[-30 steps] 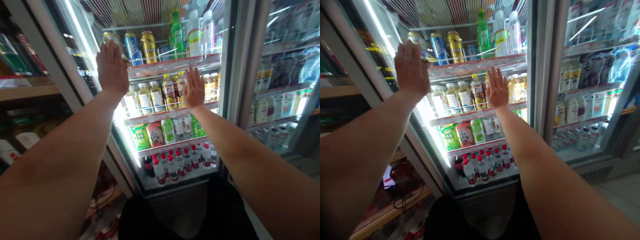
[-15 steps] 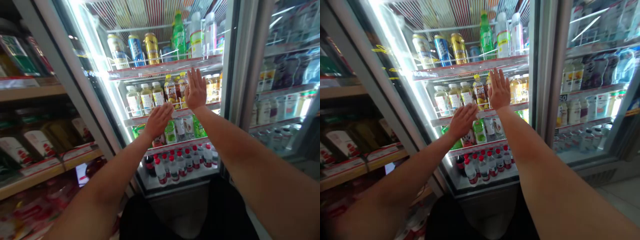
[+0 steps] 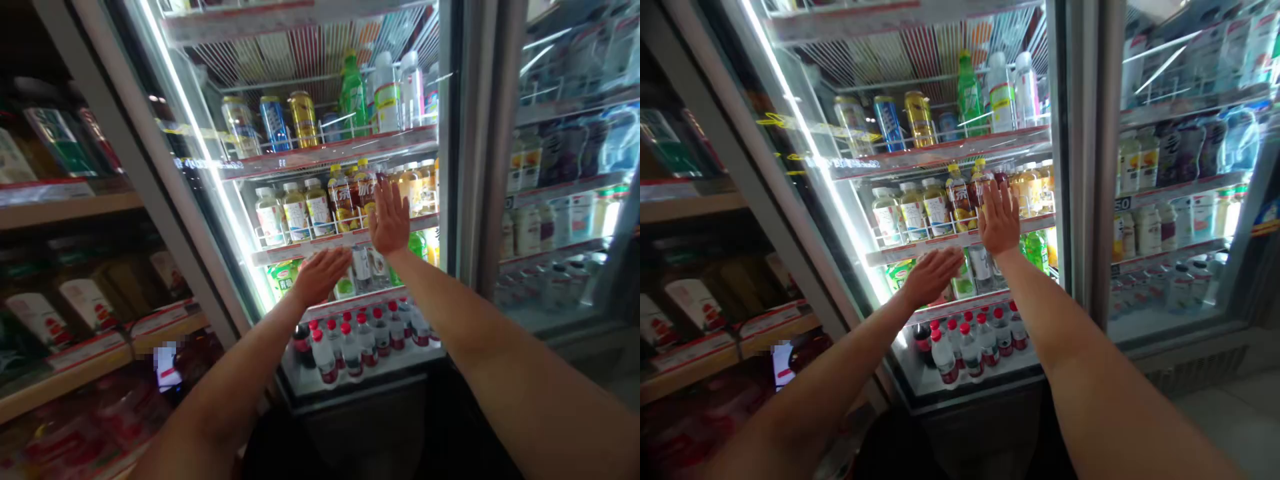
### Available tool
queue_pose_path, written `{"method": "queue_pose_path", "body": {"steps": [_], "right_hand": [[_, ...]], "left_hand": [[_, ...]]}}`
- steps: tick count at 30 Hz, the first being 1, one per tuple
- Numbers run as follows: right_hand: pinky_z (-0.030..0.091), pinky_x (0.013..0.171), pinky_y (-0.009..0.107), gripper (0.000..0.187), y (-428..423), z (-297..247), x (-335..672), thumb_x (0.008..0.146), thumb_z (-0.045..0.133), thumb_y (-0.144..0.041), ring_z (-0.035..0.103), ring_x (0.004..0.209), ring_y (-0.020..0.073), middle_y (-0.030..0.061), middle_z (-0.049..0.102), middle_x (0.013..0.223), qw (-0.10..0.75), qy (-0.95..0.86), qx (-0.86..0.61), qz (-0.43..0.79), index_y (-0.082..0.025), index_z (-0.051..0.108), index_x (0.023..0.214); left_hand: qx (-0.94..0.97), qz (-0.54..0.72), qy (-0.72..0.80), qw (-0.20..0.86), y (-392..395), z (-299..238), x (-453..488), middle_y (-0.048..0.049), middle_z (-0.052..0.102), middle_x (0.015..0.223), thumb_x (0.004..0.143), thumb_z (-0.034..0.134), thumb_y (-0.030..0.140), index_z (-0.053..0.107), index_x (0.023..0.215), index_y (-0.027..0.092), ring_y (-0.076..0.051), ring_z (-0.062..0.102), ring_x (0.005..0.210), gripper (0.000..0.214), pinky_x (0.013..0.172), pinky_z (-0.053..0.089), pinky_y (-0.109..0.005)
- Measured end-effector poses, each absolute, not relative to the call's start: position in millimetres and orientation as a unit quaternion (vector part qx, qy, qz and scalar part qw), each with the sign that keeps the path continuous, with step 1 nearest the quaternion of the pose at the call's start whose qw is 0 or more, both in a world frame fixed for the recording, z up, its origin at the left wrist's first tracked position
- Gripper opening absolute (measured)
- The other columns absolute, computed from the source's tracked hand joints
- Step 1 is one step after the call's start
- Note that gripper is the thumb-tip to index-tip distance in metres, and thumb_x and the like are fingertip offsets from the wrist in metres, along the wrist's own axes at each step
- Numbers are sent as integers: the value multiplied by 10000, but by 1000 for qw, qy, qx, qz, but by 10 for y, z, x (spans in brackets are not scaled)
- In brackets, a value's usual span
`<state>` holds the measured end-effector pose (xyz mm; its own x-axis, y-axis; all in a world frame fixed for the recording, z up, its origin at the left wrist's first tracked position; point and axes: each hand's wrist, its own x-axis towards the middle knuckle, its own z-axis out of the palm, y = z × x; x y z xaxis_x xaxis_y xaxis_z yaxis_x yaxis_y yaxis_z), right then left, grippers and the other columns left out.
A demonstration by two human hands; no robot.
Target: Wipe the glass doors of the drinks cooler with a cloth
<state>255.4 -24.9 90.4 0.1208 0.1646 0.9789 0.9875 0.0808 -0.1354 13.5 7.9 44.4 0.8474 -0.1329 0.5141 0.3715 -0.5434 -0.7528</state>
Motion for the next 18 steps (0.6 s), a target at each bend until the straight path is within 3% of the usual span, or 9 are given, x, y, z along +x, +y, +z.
{"method": "queue_pose_path", "body": {"steps": [5,9,12,18], "right_hand": [[213,1259,535,591,-266,742,2593,1007,317,-307,131,1566,225,65,307,1650,501,-549,-536,-401,-201,286,1587],[225,1261,513,587,-302,623,2570,1008,306,-271,153,1562,223,90,315,1645,507,-548,-537,-393,-176,288,1587],[248,1255,506,571,-312,469,2564,1014,281,-264,197,1551,223,96,352,1626,504,-546,-540,-396,-184,317,1578],[297,1229,520,593,-290,303,2609,996,296,-294,243,1536,230,92,390,1603,497,-543,-531,-419,-209,311,1582]], "left_hand": [[-777,-404,-191,444,108,971,62,-73,398,1592,1035,406,225,322,1566,216,-202,152,1547,538,1284,181,-480],[-732,-467,-235,436,101,958,155,-94,395,1593,1020,417,217,308,1574,192,-217,139,1552,564,1282,176,-488],[-733,-456,-242,443,53,505,257,-110,431,1564,997,458,186,322,1568,166,-240,177,1541,587,1269,207,-484],[-779,-382,-201,454,-72,-777,319,-68,526,1484,955,505,162,522,1454,211,-221,347,1479,502,1268,228,-423]]}}
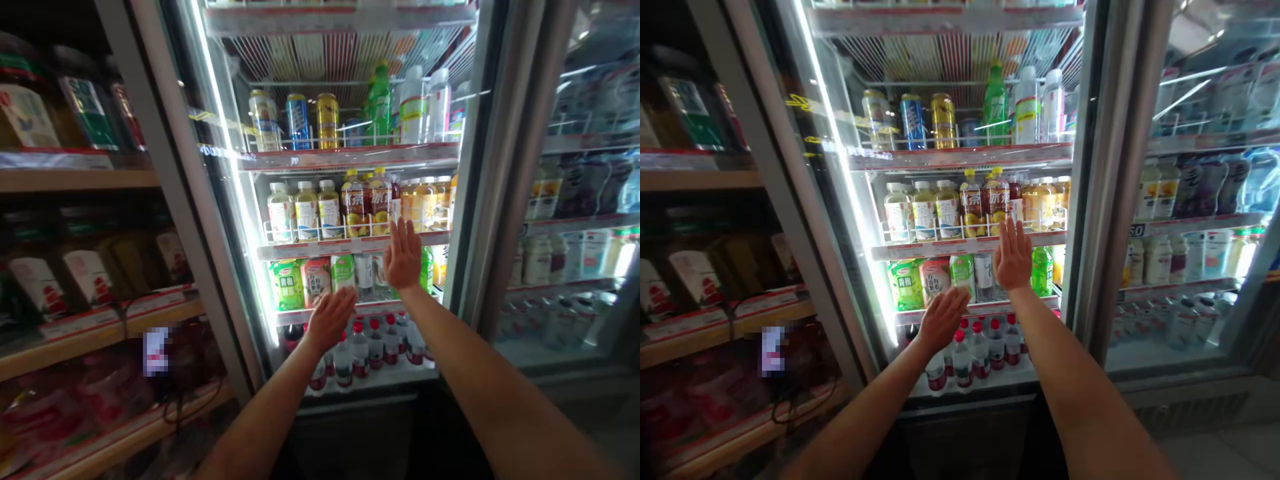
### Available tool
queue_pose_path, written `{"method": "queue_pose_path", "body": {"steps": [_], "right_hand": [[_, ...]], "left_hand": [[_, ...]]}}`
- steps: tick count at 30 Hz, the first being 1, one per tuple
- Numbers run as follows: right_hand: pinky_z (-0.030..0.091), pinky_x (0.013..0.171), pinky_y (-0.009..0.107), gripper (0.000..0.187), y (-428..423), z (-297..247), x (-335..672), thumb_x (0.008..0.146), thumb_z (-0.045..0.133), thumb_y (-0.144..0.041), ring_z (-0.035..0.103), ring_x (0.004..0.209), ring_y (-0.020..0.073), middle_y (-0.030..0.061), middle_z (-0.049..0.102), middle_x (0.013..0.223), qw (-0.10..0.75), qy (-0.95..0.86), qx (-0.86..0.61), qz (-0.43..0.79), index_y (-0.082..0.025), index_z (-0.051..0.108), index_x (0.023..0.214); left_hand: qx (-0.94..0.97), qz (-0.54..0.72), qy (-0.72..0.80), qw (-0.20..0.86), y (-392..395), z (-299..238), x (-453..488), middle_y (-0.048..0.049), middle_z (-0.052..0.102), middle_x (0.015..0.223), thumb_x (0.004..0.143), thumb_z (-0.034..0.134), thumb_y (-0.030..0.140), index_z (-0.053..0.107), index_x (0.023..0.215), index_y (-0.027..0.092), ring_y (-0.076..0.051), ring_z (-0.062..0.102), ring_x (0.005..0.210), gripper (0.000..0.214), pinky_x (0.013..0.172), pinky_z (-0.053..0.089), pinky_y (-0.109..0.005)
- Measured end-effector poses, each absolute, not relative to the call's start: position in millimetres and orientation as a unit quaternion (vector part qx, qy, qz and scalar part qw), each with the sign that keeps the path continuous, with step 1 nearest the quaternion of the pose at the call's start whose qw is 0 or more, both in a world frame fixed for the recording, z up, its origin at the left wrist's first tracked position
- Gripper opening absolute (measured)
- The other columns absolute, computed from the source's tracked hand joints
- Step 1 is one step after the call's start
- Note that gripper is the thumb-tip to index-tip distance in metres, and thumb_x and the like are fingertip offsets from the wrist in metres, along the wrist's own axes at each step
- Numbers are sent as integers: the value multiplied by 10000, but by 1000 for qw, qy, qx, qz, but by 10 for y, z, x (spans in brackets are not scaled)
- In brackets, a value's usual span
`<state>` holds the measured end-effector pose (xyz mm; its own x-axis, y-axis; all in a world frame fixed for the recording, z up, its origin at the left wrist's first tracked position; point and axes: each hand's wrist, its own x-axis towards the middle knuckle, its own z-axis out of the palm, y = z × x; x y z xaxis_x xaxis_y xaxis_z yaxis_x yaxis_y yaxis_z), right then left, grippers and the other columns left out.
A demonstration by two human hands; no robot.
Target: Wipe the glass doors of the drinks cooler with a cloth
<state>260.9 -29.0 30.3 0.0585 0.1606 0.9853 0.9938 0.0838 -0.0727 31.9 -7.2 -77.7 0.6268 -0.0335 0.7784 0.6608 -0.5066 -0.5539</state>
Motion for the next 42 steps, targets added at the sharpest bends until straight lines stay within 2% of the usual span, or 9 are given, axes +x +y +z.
{"method": "queue_pose_path", "body": {"steps": [4,7,11,15,20,27,29,36,42], "right_hand": [[283,1234,526,604,-291,314,2606,984,299,-280,244,1536,242,106,393,1601,496,-544,-532,-418,-189,316,1581],[270,1239,520,604,-299,317,2599,981,293,-273,236,1540,242,107,392,1603,497,-540,-538,-415,-180,328,1577],[264,1238,530,609,-310,320,2600,975,286,-262,220,1546,247,102,375,1615,495,-546,-546,-400,-178,327,1577],[270,1226,563,613,-319,336,2597,969,291,-263,230,1545,264,122,382,1609,500,-550,-548,-383,-171,335,1574],[287,1221,555,620,-317,333,2595,964,296,-268,247,1540,261,120,399,1600,503,-550,-538,-393,-184,330,1578],[290,1218,547,609,-289,326,2616,968,288,-263,264,1534,261,107,411,1594,501,-544,-535,-407,-189,352,1569],[283,1221,545,606,-288,326,2619,969,290,-263,253,1537,261,117,406,1596,504,-545,-533,-406,-172,359,1564],[277,1233,515,598,-302,314,2609,976,294,-270,243,1540,250,122,415,1590,504,-546,-527,-412,-162,372,1559],[280,1224,540,601,-277,312,2614,969,294,-263,271,1531,263,130,423,1584,509,-546,-530,-403,-174,378,1557]], "left_hand": [[-776,-393,-211,446,-63,-899,311,-48,527,1482,951,495,137,520,1456,229,-216,342,1480,514,1274,210,-434],[-747,-442,-245,431,-30,-542,393,-54,503,1503,973,494,158,448,1510,205,-235,248,1514,541,1287,149,-450],[-696,-518,-329,374,-59,-209,667,-84,441,1550,992,458,185,308,1580,192,-259,207,1531,607,1275,168,-506],[-740,-465,-357,332,-246,-647,942,-96,349,1601,962,449,187,346,1563,145,-279,218,1531,611,1257,246,-489],[-802,-382,-289,357,-329,-1178,1006,-50,404,1575,943,458,158,383,1551,213,-225,314,1500,615,1253,278,-413],[-702,-534,-352,314,-91,-92,975,-119,295,1623,995,390,139,129,1617,148,-236,144,1544,675,1265,238,-478],[-721,-524,-337,302,-96,-90,951,-113,315,1618,995,392,132,163,1613,159,-236,146,1545,660,1258,254,-489],[-795,-420,-250,359,-292,-968,792,-89,463,1537,930,400,54,443,1502,125,-218,238,1522,578,1232,313,-406],[-733,-504,-278,364,-127,-223,863,-98,456,1544,971,408,85,401,1524,105,-204,178,1543,554,1264,232,-410]]}}
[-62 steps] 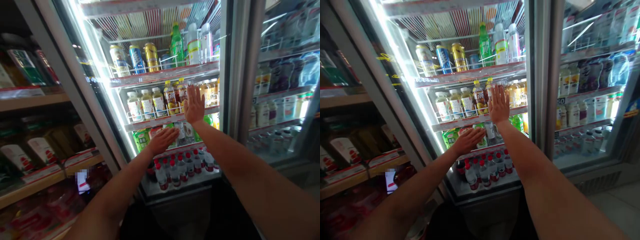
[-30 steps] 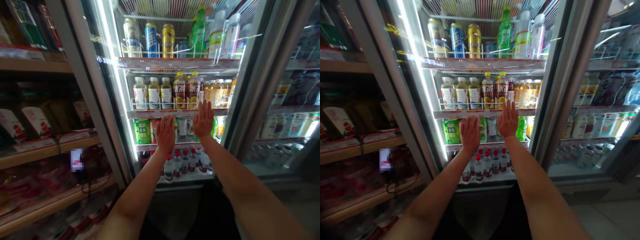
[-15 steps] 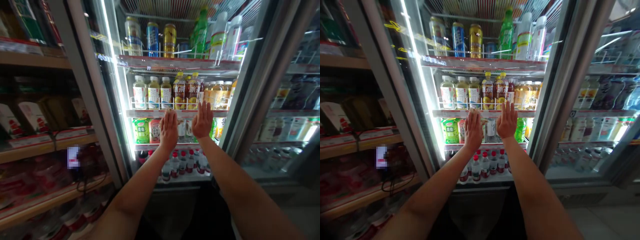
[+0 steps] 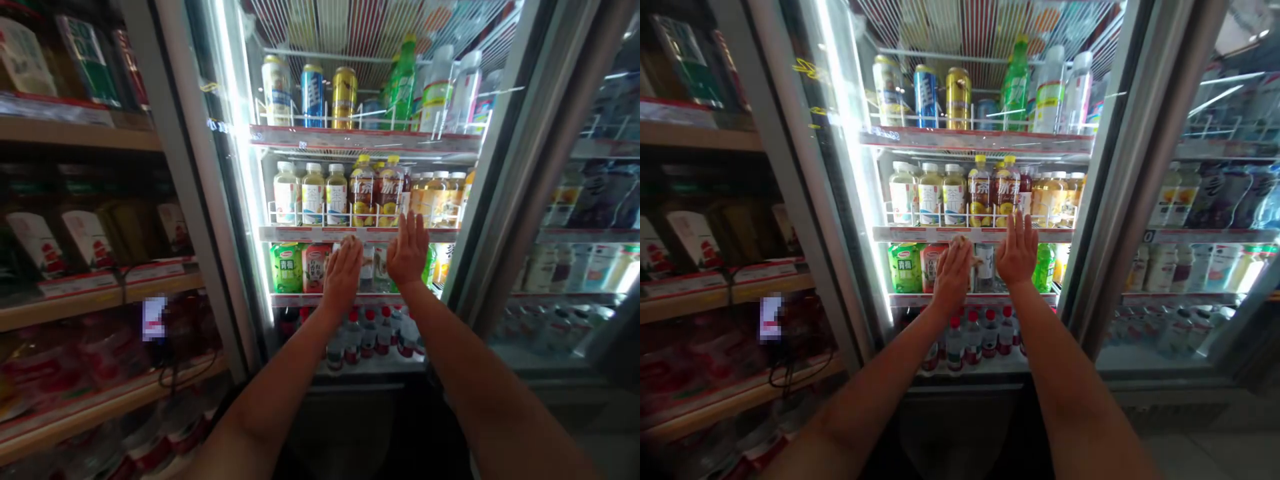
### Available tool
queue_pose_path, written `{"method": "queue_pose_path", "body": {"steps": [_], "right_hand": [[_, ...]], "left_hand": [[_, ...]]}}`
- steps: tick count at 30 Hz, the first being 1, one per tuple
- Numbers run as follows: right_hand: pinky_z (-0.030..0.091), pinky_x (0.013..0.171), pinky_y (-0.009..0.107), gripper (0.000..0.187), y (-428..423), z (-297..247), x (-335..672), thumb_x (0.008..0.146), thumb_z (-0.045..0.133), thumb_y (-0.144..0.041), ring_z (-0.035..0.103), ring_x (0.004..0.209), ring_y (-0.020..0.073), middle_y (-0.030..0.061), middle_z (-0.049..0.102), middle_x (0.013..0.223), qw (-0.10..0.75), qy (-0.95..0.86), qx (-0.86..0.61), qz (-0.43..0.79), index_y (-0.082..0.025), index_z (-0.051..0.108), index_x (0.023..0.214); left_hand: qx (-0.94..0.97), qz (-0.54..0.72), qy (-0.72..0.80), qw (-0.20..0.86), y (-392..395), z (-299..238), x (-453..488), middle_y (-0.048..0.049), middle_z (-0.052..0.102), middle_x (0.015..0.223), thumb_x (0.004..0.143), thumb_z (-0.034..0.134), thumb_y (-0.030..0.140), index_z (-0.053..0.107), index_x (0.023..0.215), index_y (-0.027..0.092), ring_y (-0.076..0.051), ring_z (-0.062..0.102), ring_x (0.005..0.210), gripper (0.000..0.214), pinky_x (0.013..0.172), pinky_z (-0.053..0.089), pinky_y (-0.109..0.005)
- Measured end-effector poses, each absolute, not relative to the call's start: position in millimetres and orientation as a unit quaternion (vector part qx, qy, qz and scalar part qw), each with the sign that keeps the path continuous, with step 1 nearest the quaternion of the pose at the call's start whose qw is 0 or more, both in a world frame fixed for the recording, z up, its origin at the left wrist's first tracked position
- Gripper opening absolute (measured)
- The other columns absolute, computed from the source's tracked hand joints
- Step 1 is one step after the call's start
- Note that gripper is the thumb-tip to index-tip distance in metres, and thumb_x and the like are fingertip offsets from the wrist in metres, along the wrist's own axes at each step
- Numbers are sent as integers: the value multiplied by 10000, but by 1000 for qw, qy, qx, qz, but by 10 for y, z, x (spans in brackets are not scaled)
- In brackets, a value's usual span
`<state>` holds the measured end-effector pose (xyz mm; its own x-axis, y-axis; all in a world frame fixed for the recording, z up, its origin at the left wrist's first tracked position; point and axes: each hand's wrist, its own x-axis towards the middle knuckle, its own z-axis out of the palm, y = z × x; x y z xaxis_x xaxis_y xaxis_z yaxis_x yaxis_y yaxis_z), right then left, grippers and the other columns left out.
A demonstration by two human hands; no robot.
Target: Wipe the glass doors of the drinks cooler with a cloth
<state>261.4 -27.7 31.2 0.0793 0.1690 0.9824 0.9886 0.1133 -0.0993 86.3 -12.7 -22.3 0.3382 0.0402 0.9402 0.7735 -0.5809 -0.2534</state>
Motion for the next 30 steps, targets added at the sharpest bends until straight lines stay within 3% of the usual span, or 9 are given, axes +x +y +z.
{"method": "queue_pose_path", "body": {"steps": [3,9,13,17,24,30], "right_hand": [[271,1223,535,597,-253,296,2635,972,307,-256,246,1540,262,144,414,1588,508,-544,-525,-412,-149,372,1555],[266,1220,514,608,-225,259,2664,976,336,-251,222,1547,263,147,402,1596,501,-545,-503,-446,-138,320,1573],[262,1223,493,599,-224,257,2657,978,349,-242,237,1543,263,152,418,1585,500,-534,-500,-463,-127,334,1566],[267,1222,476,582,-221,260,2656,974,358,-241,254,1538,261,155,435,1574,500,-526,-500,-473,-108,381,1541],[272,1219,488,589,-226,255,2656,971,356,-244,265,1534,266,159,427,1578,498,-528,-505,-467,-107,375,1543],[281,1216,473,574,-231,258,2655,970,361,-234,278,1529,268,162,442,1567,495,-520,-499,-485,-94,405,1525]], "left_hand": [[-727,-508,-293,357,-142,-181,887,-100,416,1572,971,424,100,376,1536,104,-216,167,1548,568,1266,219,-416],[-775,-419,-257,396,-300,-1000,791,-55,387,1594,931,434,85,456,1491,131,-208,206,1538,562,1268,217,-408],[-731,-465,-308,393,-209,-630,719,-79,377,1596,964,443,126,373,1540,104,-227,162,1548,580,1283,168,-416],[-706,-510,-337,359,-147,-137,697,-100,349,1610,988,439,152,253,1588,111,-233,151,1551,629,1272,210,-427],[-792,-399,-249,389,-271,-928,577,-36,386,1596,932,420,67,453,1493,127,-220,195,1539,565,1259,256,-403],[-738,-471,-289,387,-126,-372,531,-78,399,1587,960,444,111,329,1561,119,-220,160,1547,612,1272,220,-415]]}}
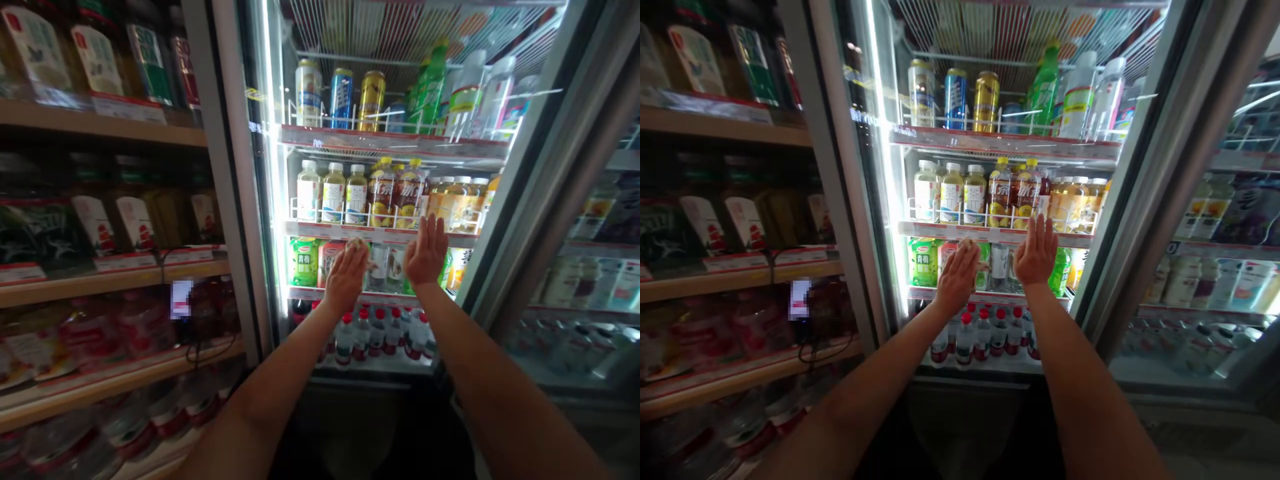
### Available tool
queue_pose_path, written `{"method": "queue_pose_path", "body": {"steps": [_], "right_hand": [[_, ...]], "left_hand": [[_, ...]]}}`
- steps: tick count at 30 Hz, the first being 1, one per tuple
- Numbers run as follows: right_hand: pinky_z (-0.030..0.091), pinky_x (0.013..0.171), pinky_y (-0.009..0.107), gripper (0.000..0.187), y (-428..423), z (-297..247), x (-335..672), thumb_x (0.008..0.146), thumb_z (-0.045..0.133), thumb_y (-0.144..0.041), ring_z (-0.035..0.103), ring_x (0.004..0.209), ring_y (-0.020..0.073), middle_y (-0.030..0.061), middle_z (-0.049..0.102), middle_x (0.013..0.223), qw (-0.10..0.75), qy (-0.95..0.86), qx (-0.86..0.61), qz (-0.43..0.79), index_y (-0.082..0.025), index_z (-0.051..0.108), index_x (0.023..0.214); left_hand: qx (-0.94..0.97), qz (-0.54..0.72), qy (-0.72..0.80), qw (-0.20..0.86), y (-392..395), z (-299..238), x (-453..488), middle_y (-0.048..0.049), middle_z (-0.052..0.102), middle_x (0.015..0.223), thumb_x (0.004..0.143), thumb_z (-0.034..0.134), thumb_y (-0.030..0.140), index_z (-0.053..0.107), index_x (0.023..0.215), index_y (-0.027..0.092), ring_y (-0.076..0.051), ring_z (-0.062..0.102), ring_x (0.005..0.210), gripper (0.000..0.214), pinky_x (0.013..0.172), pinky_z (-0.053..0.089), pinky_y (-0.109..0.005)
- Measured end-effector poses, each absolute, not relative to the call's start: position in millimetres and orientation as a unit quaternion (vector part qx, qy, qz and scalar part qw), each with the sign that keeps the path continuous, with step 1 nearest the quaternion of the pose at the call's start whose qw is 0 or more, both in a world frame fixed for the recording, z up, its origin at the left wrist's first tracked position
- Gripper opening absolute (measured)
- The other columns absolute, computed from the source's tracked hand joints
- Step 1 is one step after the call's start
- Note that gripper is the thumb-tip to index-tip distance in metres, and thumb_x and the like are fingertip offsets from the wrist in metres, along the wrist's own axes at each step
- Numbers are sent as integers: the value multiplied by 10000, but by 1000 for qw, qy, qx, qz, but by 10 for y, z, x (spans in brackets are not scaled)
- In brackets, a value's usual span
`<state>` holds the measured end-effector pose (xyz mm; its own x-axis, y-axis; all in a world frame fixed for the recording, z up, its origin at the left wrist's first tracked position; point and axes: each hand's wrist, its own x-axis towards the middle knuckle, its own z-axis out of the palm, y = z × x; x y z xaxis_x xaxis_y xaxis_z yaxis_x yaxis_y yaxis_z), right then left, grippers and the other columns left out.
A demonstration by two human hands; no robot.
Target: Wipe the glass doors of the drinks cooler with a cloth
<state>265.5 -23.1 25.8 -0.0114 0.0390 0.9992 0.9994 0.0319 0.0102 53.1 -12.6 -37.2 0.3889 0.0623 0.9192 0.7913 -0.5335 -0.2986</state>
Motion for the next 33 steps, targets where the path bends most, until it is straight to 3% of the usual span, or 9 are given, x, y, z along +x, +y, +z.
{"method": "queue_pose_path", "body": {"steps": [3,9,15,18,23,30,33], "right_hand": [[277,1216,486,585,-232,263,2657,969,345,-244,267,1533,270,162,424,1579,490,-524,-515,-470,-102,389,1535],[260,1222,506,610,-225,263,2660,968,340,-258,234,1544,265,157,399,1596,491,-533,-519,-454,-126,336,1563],[257,1226,498,600,-227,258,2657,966,331,-242,229,1545,251,159,417,1585,500,-532,-506,-458,-112,356,1551],[246,1229,506,602,-234,262,2658,974,319,-248,205,1552,246,153,397,1598,500,-541,-512,-441,-117,338,1561],[214,1239,511,591,-244,269,2641,995,295,-245,201,1554,240,139,369,1616,497,-550,-531,-411,-141,313,1576],[204,1231,533,624,-249,108,2594,1029,314,-362,203,1553,272,168,322,1632,485,-552,-551,-396,-137,222,1603],[200,1228,537,640,-231,37,2608,1026,324,-386,209,1550,284,184,323,1628,476,-557,-548,-404,-124,225,1601]], "left_hand": [[-731,-483,-315,364,-140,-270,571,-86,377,1598,962,437,115,287,1578,116,-231,141,1551,634,1276,210,-430],[-782,-405,-265,392,-237,-806,552,-76,365,1604,943,452,103,382,1535,126,-226,193,1539,597,1255,268,-417],[-738,-473,-305,373,-114,-165,546,-71,354,1611,973,431,139,240,1594,137,-209,125,1553,650,1282,177,-417],[-737,-482,-316,353,-128,-112,549,-77,338,1619,985,420,157,180,1608,150,-213,122,1554,667,1280,182,-428],[-757,-455,-276,378,-162,-451,482,-65,442,1565,953,478,125,205,1604,154,-206,128,1551,706,1287,160,-407],[-709,-528,-290,367,-33,332,623,-94,379,1604,993,438,195,195,1609,166,-235,170,1550,662,1273,205,-455],[-702,-531,-293,374,-57,325,706,-92,391,1599,985,444,179,219,1601,147,-234,150,1554,656,1268,217,-442]]}}
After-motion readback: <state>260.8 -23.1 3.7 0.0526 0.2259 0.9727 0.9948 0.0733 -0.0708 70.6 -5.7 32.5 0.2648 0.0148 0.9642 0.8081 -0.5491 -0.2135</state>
